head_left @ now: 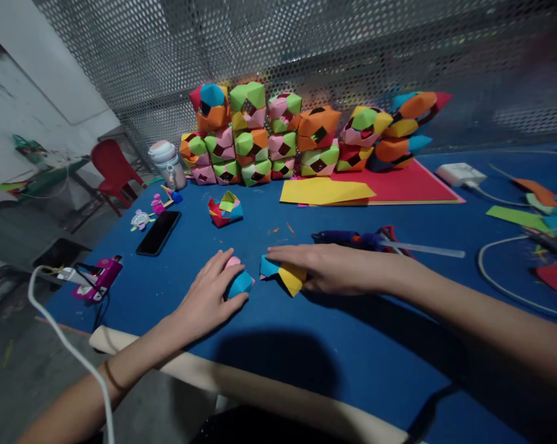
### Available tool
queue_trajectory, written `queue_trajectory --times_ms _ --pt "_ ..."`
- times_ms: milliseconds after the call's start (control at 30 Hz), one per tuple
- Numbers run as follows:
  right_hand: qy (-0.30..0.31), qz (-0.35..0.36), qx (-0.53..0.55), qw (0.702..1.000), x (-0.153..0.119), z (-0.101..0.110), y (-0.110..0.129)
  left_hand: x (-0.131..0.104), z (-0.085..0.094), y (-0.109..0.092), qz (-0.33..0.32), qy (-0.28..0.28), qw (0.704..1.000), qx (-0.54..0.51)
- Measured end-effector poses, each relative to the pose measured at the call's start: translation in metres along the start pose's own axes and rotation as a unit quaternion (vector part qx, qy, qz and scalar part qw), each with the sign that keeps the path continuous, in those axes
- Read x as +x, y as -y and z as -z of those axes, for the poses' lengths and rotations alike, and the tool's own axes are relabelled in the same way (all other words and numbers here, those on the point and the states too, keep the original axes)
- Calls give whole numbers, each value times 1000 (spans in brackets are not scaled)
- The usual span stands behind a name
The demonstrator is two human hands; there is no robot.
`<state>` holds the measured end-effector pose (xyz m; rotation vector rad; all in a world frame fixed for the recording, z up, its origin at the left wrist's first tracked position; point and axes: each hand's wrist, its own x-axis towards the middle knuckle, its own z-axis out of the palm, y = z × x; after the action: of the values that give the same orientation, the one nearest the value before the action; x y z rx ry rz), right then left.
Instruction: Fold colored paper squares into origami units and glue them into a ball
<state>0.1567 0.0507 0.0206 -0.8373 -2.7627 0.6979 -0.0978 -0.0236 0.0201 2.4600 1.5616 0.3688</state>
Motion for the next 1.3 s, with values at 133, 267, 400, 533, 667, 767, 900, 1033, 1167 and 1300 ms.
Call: queue_trajectory --times_ms 133,267,400,533,667,767,900,1033,1167,1300 --pt "0 -33 -22 999 4 0 6 2 14 4 -26 56 995 -77" --pt "29 -16 5 999 11 5 8 3 27 13 -48 114 983 -137" --pt "39 -7 29 999 12 5 5 2 28 21 -43 121 977 -173" --pt "12 4 61 998 6 2 2 5 24 24 -37 108 976 -184" --pt "27 -4 82 996 2 3 1 8 27 26 -46 110 973 -199" --pt "5 -15 85 996 0 4 3 8 31 28 -36 96 968 -228" --pt "-85 -57 139 985 -7 4 13 4 35 27 -53 43 958 -280" --pt "-131 -124 216 960 -20 1 30 0 35 26 -87 5 951 -296" --pt "-176 -130 220 951 -27 -7 41 -3 32 22 -101 -12 955 -280" --pt "-211 -96 170 958 -29 -19 43 -5 31 15 -130 -23 945 -300"
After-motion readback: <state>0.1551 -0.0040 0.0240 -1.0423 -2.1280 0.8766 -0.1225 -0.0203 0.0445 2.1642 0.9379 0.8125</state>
